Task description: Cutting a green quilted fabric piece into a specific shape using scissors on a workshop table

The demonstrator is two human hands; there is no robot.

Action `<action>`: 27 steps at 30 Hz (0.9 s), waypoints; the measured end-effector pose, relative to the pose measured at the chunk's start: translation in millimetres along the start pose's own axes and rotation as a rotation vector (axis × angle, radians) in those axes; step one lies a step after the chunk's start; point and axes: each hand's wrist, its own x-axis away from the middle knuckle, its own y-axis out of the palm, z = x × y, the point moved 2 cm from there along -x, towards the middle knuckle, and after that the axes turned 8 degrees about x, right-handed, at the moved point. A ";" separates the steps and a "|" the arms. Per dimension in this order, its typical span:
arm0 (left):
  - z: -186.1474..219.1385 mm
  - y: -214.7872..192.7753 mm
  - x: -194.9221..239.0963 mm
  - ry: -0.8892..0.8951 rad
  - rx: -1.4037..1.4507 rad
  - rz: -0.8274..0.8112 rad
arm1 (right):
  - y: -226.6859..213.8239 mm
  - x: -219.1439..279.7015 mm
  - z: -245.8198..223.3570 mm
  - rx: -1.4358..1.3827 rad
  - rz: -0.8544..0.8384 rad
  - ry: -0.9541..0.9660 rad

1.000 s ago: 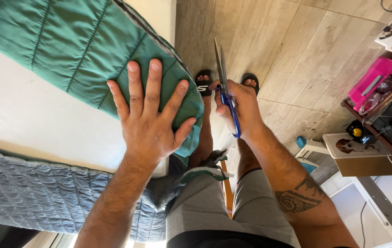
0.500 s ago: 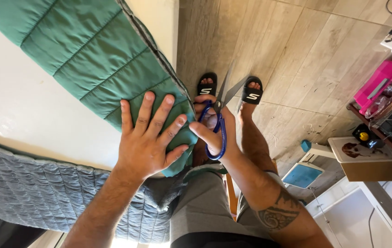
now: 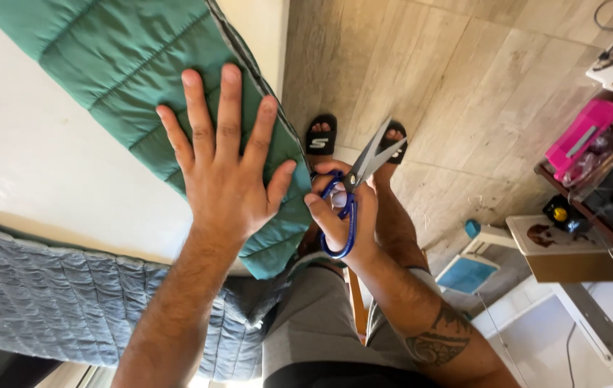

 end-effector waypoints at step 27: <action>-3.1 6.2 1.3 -0.012 -0.024 -0.006 | -22.2 -8.4 20.3 0.584 -0.408 -0.193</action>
